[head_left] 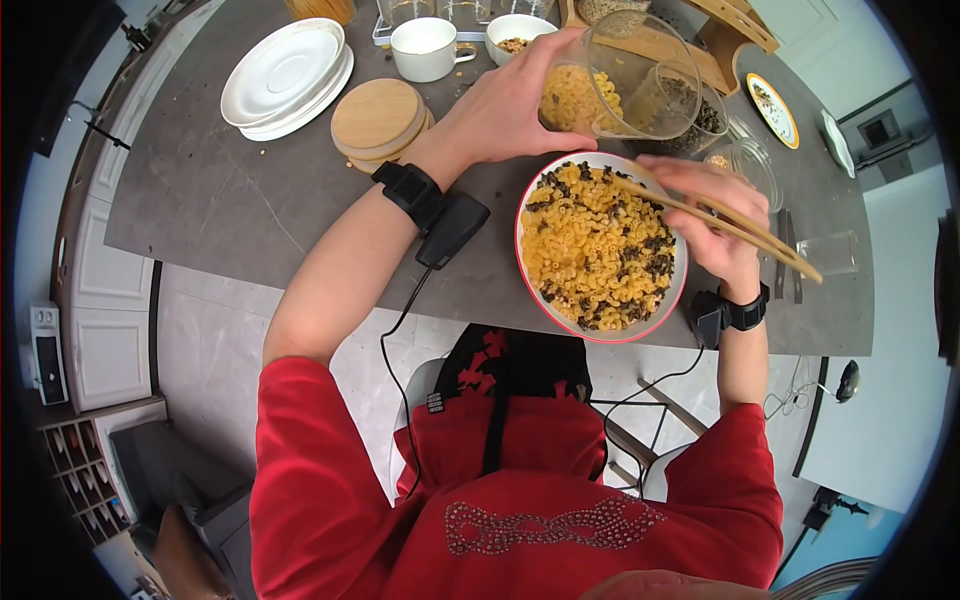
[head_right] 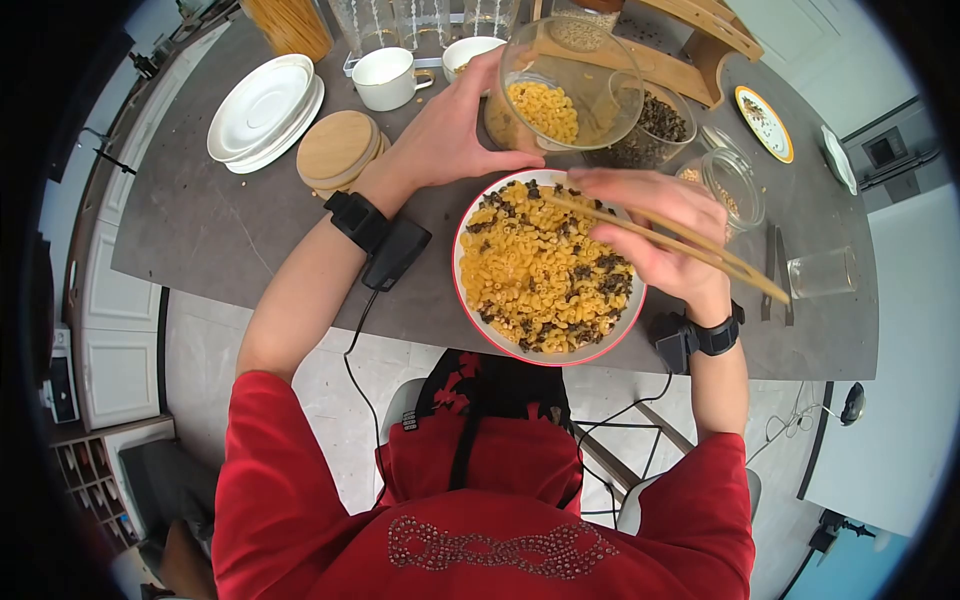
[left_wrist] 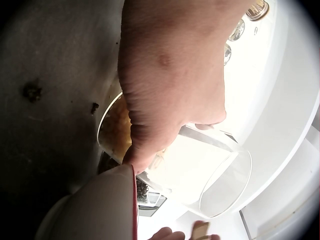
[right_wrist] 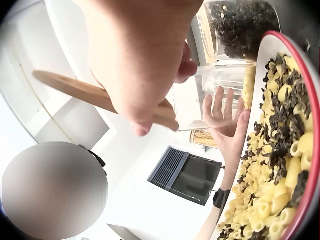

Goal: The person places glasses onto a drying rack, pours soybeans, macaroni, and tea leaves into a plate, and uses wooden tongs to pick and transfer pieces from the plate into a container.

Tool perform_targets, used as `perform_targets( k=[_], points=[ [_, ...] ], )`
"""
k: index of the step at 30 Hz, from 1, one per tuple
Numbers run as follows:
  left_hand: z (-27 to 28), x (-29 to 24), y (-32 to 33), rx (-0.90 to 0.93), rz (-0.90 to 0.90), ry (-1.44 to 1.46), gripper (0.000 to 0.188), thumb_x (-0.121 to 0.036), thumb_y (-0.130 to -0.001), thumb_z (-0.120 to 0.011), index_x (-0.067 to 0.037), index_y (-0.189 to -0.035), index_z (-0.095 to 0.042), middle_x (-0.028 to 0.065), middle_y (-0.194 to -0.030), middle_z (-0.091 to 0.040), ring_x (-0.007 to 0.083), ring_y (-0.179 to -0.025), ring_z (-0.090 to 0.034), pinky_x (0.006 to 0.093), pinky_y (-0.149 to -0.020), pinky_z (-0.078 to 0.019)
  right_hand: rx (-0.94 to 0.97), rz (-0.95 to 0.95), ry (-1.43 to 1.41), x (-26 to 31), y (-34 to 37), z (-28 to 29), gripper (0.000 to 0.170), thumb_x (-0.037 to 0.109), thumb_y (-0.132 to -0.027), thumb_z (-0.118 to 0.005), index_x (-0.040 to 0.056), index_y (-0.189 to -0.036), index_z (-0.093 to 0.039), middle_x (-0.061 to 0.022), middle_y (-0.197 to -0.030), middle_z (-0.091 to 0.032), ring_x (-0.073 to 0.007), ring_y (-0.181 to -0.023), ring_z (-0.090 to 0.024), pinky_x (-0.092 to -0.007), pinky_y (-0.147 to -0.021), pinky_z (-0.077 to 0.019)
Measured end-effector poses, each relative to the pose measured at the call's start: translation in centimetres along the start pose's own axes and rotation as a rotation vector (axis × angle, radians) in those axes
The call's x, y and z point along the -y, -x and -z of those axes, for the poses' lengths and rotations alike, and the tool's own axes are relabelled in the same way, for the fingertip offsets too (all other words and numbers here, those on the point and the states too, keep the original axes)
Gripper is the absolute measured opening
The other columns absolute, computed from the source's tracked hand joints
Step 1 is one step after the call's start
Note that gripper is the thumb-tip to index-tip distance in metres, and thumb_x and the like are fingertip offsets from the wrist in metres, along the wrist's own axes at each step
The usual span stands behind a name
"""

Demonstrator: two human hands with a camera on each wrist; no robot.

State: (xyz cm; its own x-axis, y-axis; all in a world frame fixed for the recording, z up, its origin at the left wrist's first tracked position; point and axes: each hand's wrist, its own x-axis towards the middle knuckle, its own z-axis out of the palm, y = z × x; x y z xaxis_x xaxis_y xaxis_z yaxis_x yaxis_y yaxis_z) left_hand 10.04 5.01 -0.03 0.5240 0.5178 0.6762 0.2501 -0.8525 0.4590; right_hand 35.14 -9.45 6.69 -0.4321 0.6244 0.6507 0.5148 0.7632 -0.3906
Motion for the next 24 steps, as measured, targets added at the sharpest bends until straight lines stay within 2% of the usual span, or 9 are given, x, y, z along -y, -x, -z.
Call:
perform_targets(
  k=[1,3,5,8,12,14,18,20,24],
  points=[
    [0.1,-0.1,0.1,0.015,0.025,-0.005,0.110,-0.051,-0.074,-0.091,-0.011,-0.157,-0.031,0.0242,-0.146,-0.054,0.0442,-0.122,-0.062,0.0496,-0.098,-0.0555,0.103,0.027,0.045,0.1,-0.3,-0.2,0.029,0.017,-0.087,-0.084,0.0009,-0.110,-0.075,-0.0130,-0.111,-0.079,-0.0268,-0.096,-0.078,-0.0347,-0.081,-0.0612],
    [0.1,0.1,0.1,0.018,0.015,0.008,0.111,-0.051,-0.074,-0.091,-0.011,-0.157,-0.031,0.0240,-0.146,-0.054,0.0443,-0.122,-0.062,0.0496,-0.098,-0.0554,0.097,0.058,0.094,0.4,-0.5,-0.5,0.029,0.015,-0.084,-0.085,0.0020,-0.109,-0.075,-0.0113,-0.108,-0.079,-0.0271,-0.093,-0.077,-0.0357,-0.079,-0.0612],
    [0.0,0.2,-0.2,0.017,0.001,0.021,0.111,-0.051,-0.074,-0.091,-0.011,-0.157,-0.031,0.0239,-0.146,-0.054,0.0445,-0.123,-0.062,0.0496,-0.098,-0.0553,0.201,-0.103,-0.044,0.0,-0.2,-0.8,0.030,0.019,-0.087,-0.083,0.0017,-0.109,-0.074,-0.0138,-0.111,-0.079,-0.0291,-0.097,-0.077,-0.0359,-0.083,-0.0597],
    [0.1,0.2,0.0,0.016,0.003,0.017,0.111,-0.052,-0.074,-0.091,-0.011,-0.157,-0.031,0.0235,-0.147,-0.053,0.0441,-0.123,-0.062,0.0497,-0.098,-0.0553,0.310,-0.139,-0.026,-0.4,-0.1,-1.2,0.029,0.016,-0.087,-0.083,0.0017,-0.110,-0.075,-0.0125,-0.110,-0.079,-0.0297,-0.099,-0.077,-0.0371,-0.084,-0.0599],
    [0.2,0.0,0.1,0.009,0.015,-0.008,0.111,-0.053,-0.074,-0.091,-0.011,-0.157,-0.031,0.0234,-0.148,-0.052,0.0433,-0.124,-0.061,0.0498,-0.098,-0.0555,0.332,-0.090,-0.036,-0.2,-0.6,-1.7,0.024,0.014,-0.088,-0.081,0.0039,-0.109,-0.075,-0.0099,-0.106,-0.078,-0.0303,-0.090,-0.075,-0.0361,-0.078,-0.0598],
    [0.0,0.1,0.1,0.010,0.013,0.000,0.111,-0.053,-0.074,-0.091,-0.011,-0.157,-0.031,0.0233,-0.148,-0.052,0.0431,-0.124,-0.061,0.0498,-0.098,-0.0555,0.371,-0.138,0.003,0.1,-0.7,-1.7,0.026,0.014,-0.088,-0.081,0.0014,-0.111,-0.075,-0.0121,-0.112,-0.078,-0.0308,-0.100,-0.076,-0.0379,-0.085,-0.0601],
    [0.0,0.2,0.2,0.002,0.007,-0.007,0.111,-0.054,-0.073,-0.091,-0.012,-0.157,-0.031,0.0230,-0.148,-0.052,0.0429,-0.123,-0.062,0.0494,-0.097,-0.0559,0.367,-0.149,-0.025,-0.3,-0.4,-2.0,0.025,0.013,-0.090,-0.079,0.0009,-0.112,-0.075,-0.0121,-0.112,-0.078,-0.0295,-0.099,-0.076,-0.0372,-0.086,-0.0598],
    [-0.1,0.2,0.0,0.006,0.007,-0.003,0.112,-0.054,-0.073,-0.091,-0.012,-0.158,-0.031,0.0229,-0.147,-0.052,0.0428,-0.121,-0.063,0.0494,-0.096,-0.0561,0.288,-0.204,-0.097,-0.4,-0.2,-2.1,0.020,0.014,-0.091,-0.078,0.0021,-0.107,-0.075,-0.0106,-0.103,-0.078,-0.0296,-0.087,-0.075,-0.0361,-0.077,-0.0597],
    [-0.1,0.3,0.0,0.002,-0.005,-0.003,0.112,-0.054,-0.073,-0.091,-0.012,-0.158,-0.031,0.0226,-0.147,-0.053,0.0411,-0.109,-0.068,0.0479,-0.091,-0.0579,0.298,-0.215,-0.077,-0.7,-0.1,-1.8,0.019,0.014,-0.092,-0.078,0.0018,-0.106,-0.076,-0.0108,-0.099,-0.078,-0.0288,-0.084,-0.075,-0.0354,-0.075,-0.0594]
  ],
)
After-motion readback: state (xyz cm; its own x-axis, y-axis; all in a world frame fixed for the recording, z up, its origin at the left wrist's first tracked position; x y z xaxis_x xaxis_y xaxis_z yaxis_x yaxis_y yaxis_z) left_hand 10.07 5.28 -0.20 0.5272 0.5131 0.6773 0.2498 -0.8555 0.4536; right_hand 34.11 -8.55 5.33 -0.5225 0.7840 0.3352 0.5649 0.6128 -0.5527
